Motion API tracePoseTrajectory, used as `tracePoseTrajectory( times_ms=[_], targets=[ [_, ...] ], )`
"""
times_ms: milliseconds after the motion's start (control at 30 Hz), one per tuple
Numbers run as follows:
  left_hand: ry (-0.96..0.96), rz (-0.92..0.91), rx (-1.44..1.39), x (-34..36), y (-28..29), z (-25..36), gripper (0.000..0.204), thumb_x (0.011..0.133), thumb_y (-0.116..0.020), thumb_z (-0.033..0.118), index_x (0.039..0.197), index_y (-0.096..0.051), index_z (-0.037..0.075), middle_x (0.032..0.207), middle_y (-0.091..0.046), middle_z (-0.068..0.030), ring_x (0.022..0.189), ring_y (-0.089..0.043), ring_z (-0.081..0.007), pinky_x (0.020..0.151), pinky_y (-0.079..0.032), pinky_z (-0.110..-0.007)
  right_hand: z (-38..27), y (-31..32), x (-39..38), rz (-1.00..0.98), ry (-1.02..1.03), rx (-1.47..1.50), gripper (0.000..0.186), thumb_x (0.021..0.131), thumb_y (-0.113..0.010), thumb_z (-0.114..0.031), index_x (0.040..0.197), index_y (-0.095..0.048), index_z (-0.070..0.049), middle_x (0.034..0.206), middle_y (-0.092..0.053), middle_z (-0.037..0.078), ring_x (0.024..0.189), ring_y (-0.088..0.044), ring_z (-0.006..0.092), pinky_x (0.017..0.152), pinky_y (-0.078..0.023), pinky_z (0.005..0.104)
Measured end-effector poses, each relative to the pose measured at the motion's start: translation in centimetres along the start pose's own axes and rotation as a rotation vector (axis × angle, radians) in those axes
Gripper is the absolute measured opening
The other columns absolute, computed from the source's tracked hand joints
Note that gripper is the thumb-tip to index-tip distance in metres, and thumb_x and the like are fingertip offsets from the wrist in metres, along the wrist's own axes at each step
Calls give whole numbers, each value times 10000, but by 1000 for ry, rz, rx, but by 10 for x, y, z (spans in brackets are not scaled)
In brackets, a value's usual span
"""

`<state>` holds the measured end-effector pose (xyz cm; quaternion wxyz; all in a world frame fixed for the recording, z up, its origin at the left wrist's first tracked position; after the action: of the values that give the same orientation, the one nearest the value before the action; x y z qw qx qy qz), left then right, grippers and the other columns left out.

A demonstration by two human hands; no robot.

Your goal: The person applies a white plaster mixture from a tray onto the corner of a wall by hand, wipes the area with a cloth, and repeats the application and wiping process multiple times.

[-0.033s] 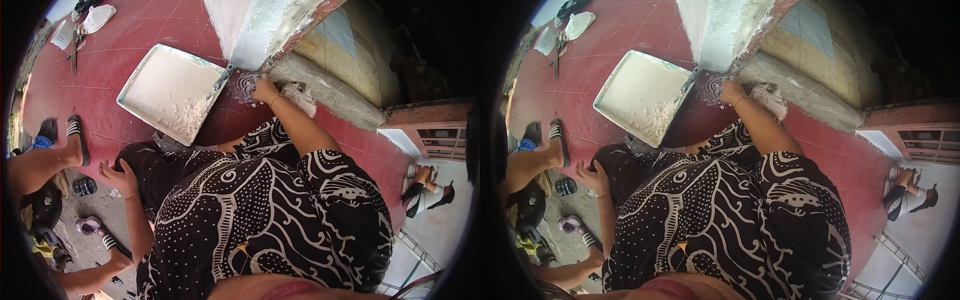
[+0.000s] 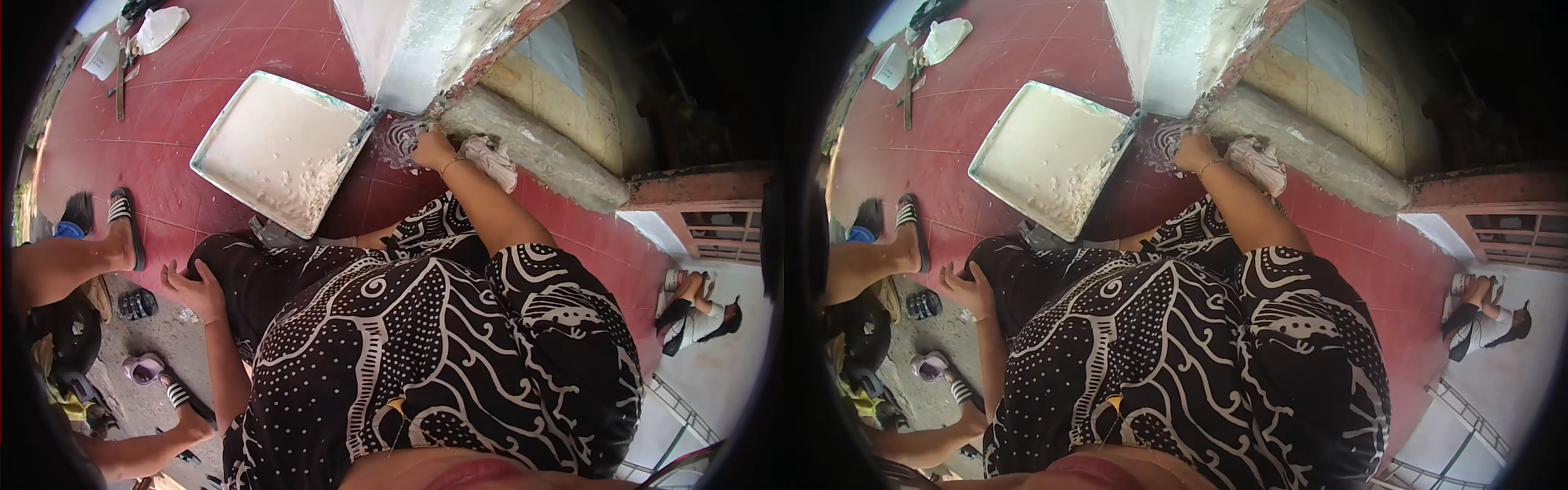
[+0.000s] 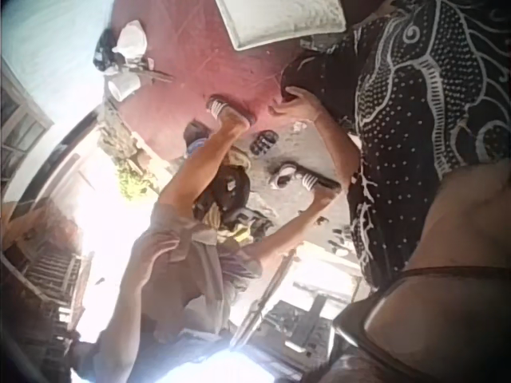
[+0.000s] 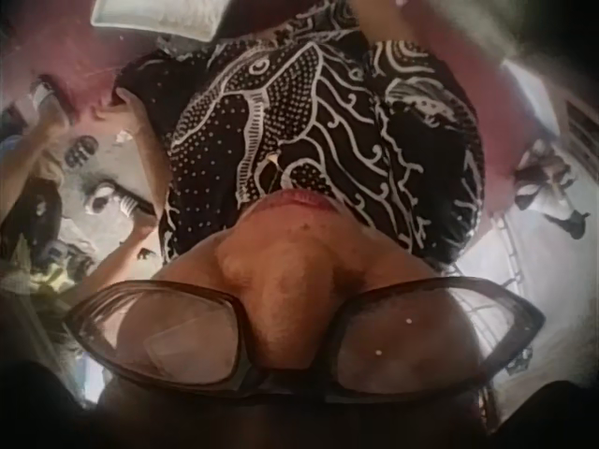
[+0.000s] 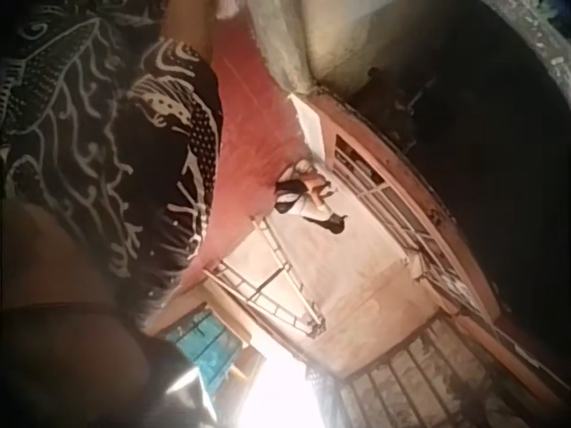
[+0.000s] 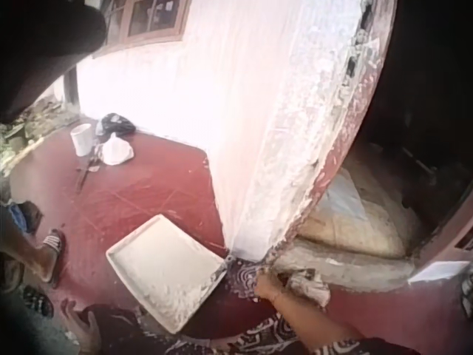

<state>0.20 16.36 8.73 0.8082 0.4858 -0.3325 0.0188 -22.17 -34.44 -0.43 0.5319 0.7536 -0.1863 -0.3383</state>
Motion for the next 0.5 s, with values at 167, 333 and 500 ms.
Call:
tracePoseTrajectory(
  times_ms=[167,333,500],
  targets=[
    [11,-6,-21,0,-2,-2,478,842,-667,150,1230,-459,-37,1305,-385,-253,884,-522,-260,802,-471,-384,-11,7,-32,6,6,-13,430,775,-627,-254,1079,-628,49,1262,-472,319,1224,-451,440,1021,-420,435],
    [48,-25,-50,1,-2,-2,481,846,-663,156,1237,-456,-33,1318,-373,-249,883,-532,-266,803,-476,-385,-23,-4,-56,81,122,-24,216,812,-572,-131,931,-669,21,1170,-543,259,1116,-535,407,942,-470,434],
    [38,-8,-43,1,-1,-1,478,851,-657,175,1233,-462,-34,1321,-369,-253,883,-538,-271,810,-475,-392,-27,-26,-43,141,230,-30,188,817,-527,-70,808,-696,12,952,-632,250,924,-632,391,823,-516,452]
  ],
)
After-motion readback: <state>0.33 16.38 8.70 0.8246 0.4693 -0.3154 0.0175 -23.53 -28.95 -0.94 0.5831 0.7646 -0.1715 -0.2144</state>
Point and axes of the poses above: each hand's wrist, its own x-axis towards the middle knuckle, its own y-axis out of the back of the hand, z = x × y, the point moved 3 cm from there along x, towards the middle knuckle
